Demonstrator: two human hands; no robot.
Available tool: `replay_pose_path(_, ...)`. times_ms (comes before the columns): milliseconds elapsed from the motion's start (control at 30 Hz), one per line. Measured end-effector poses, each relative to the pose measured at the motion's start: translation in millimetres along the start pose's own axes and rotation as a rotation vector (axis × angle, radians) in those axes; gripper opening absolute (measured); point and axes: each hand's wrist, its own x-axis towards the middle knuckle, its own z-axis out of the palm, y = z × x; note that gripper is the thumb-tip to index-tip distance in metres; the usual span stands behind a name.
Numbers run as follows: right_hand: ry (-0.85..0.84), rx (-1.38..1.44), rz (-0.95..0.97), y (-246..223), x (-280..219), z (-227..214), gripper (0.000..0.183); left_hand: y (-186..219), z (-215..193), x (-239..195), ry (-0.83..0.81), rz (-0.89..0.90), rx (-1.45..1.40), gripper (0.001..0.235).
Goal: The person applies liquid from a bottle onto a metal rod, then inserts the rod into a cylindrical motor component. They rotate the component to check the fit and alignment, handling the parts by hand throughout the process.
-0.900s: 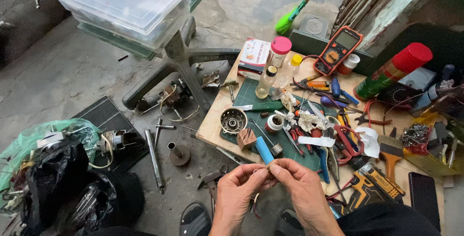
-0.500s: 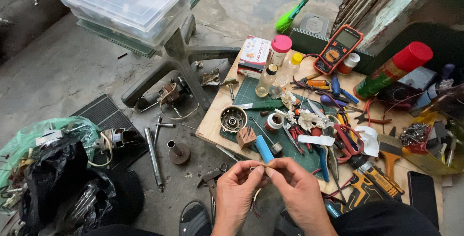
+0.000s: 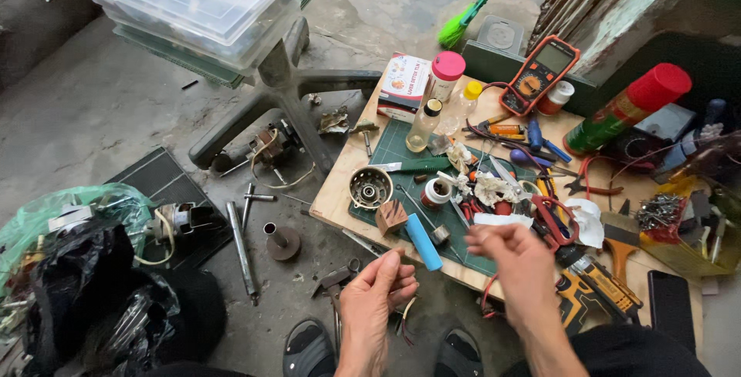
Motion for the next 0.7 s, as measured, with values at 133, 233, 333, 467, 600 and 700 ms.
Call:
replay_pose_path(133,0.066,-0.093,0.027,18,46,-9,0.015,-11,2,4,-0.062,-0.012,0.022,0.044)
replay_pose_path(233,-0.03,-0.047,0.109,47,81,-8,0.006,-29,0,18,-0.124,0.003,0.021,0.052)
replay_pose_path(333,-0.052,-0.245,0.213,71,98,-4,0.005,-38,-1,28,-0.09,0.02,-0.07,0.034)
replay_pose_path(467,-0.108,-0.338,0.087,109,122,-3,0.004,-33,1,26,-0.016,0.004,-0.027,0.027)
replay_pose_path(600,-0.111,-0.633,0.002,111,124,-3,0.013,-33,-1,25,0.056,0.04,0.113,0.023)
replay_pose_path(700,-0.07,-0.808,-0.094,142,148,1,0.015,-47,-8,40,0.011,0.095,0.132,0.024)
